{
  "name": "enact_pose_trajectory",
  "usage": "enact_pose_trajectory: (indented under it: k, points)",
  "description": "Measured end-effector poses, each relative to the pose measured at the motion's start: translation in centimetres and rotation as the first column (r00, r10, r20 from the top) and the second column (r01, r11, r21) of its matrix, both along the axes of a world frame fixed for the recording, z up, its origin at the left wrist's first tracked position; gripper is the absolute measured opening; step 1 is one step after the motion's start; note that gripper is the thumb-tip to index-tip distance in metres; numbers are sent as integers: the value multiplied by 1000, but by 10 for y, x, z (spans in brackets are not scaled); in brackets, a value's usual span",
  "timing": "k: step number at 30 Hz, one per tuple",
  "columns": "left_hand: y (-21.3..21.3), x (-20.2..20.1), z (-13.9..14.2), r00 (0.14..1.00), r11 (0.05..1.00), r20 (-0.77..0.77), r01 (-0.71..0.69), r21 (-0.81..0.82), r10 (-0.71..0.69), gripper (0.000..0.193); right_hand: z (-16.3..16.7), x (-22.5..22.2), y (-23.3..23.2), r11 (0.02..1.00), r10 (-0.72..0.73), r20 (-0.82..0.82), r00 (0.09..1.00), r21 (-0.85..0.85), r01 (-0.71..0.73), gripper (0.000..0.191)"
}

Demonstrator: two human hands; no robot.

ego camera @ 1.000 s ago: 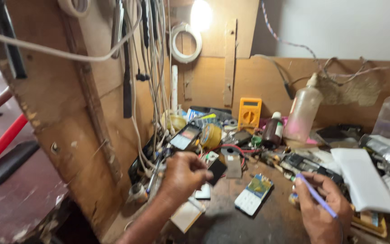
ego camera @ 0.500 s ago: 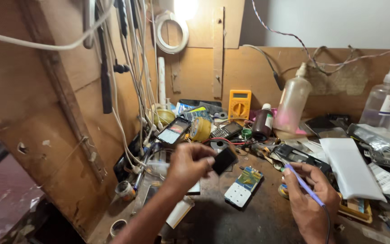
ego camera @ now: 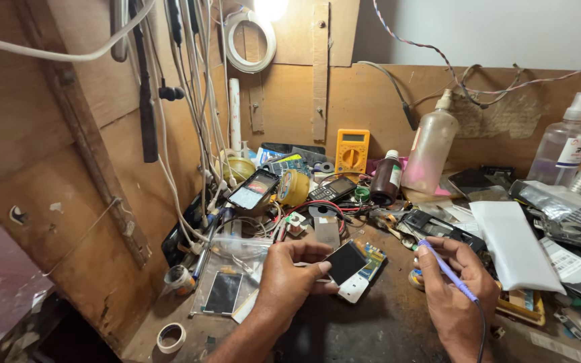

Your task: The person uses a soldering iron to work on a small circuit board, then places it into a clear plastic bag. They handle a small white rectangular device and a black rectangular component, positioning them on the workbench. The person continues to solder connections on the circuit board while holding it steady.

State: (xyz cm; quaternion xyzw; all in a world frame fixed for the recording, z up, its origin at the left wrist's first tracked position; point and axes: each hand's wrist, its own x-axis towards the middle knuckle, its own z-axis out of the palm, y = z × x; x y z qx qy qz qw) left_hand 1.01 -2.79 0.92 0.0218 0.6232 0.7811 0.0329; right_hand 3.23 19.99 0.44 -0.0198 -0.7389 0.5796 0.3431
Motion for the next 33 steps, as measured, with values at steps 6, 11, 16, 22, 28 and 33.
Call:
enact_pose_trajectory:
  k: [6,11,16,22,28,33]
  points:
    - [0,1,-6,997,994,58,35,104,-42,32,-4,-4,1,1000,11,-22,1000,-28,-12,24]
    - [1,2,-7,997,991,34,71,117,-75,34,-6,-8,1,999,-6,-20,1000,-48,6,23]
    - [1,5,-10,994,988,-22,107,113,-105,37,-7,-9,1,999,-25,-19,1000,-39,24,23]
    - [0,7,-8,986,965,87,119,234,-143,38,-4,-9,-1,998,-53,-12,999,-33,53,23]
    - [0,9,-8,976,954,104,162,254,-193,37,0,-6,-3,998,-66,22,998,-8,66,23]
    - [-1,8,-12,970,942,117,171,289,-212,38,3,-3,-3,1000,5,37,999,10,-5,27]
